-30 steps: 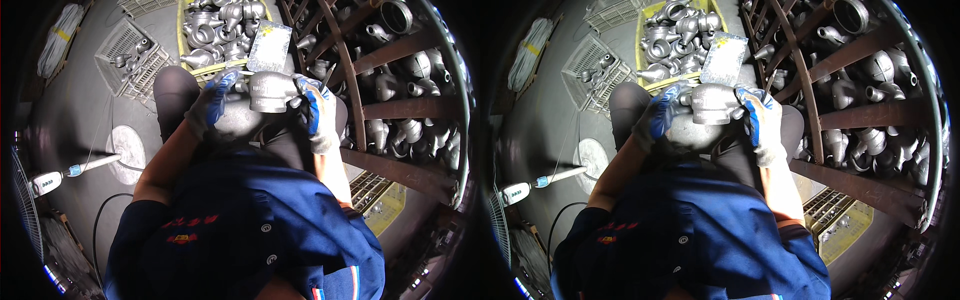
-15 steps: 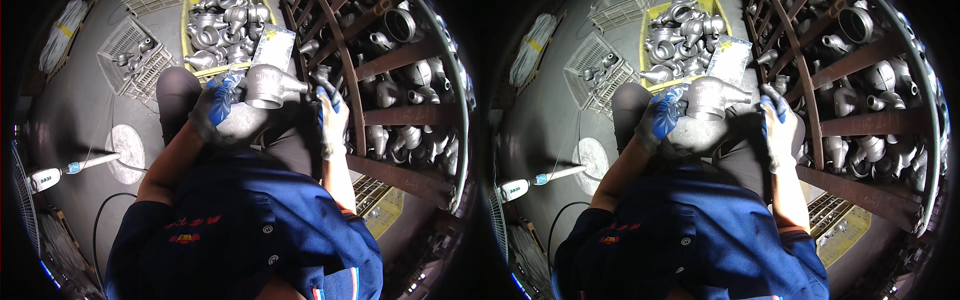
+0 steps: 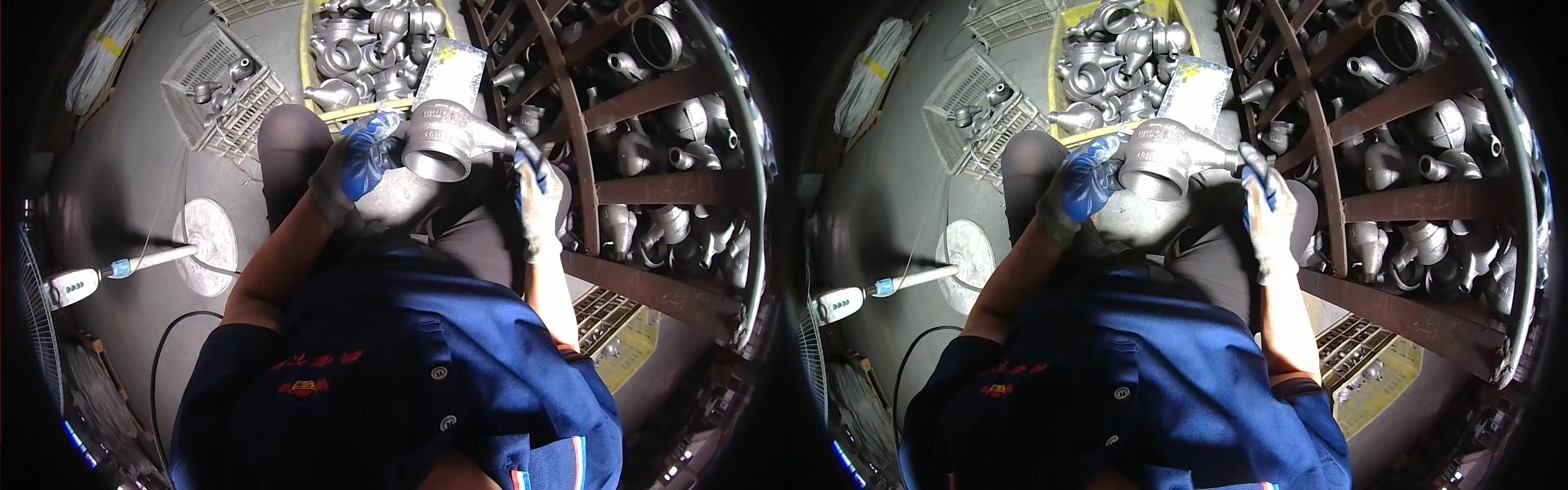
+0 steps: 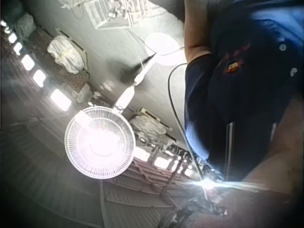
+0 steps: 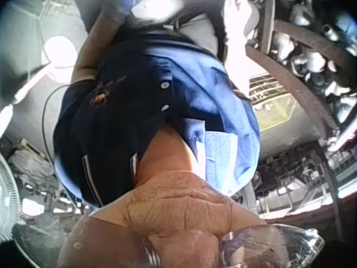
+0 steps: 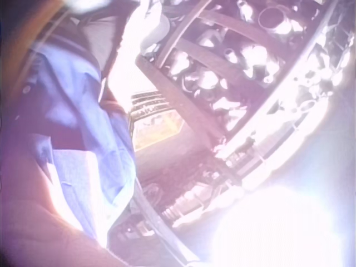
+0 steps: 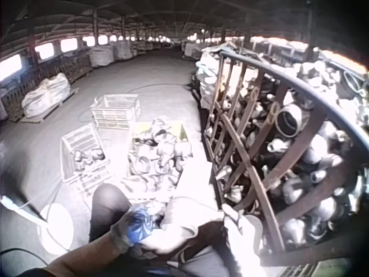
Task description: The person is cleaning and deburring metal pipe fittings using a manual scraper tool.
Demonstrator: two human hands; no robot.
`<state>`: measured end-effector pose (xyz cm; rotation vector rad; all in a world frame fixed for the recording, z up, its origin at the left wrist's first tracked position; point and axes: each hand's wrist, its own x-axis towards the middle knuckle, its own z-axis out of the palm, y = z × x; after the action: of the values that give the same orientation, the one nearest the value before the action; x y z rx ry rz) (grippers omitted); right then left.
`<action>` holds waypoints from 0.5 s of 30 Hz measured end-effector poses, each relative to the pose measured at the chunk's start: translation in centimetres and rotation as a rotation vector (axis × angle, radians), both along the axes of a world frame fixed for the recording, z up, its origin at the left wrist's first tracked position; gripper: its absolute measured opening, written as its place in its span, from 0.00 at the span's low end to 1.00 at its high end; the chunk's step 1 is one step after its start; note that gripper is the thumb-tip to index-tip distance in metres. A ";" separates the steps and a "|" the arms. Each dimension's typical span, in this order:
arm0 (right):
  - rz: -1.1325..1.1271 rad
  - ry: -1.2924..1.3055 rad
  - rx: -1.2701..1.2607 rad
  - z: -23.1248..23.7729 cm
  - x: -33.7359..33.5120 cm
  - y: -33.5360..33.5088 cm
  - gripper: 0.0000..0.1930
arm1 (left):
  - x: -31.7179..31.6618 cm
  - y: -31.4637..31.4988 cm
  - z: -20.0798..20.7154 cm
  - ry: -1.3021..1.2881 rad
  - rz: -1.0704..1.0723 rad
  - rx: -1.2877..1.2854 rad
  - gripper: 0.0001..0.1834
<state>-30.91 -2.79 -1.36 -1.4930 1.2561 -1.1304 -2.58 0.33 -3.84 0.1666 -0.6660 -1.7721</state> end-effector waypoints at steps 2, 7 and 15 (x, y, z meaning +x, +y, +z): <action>0.076 0.578 -0.332 -2.7 -1.9 -0.9 0.16 | 0.0 -0.6 0.5 0.049 -0.051 -0.079 0.23; 0.077 0.012 0.277 0.2 0.4 0.1 0.17 | 0.2 -0.7 0.3 0.075 -0.081 -0.194 0.23; 0.218 -0.351 0.407 1.5 0.5 0.6 0.22 | 0.1 0.1 0.3 -0.167 0.166 -0.032 0.29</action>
<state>-30.38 -2.19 0.09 -1.0441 0.9811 -0.8810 -2.52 0.41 -3.56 0.3410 -0.7772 -1.5992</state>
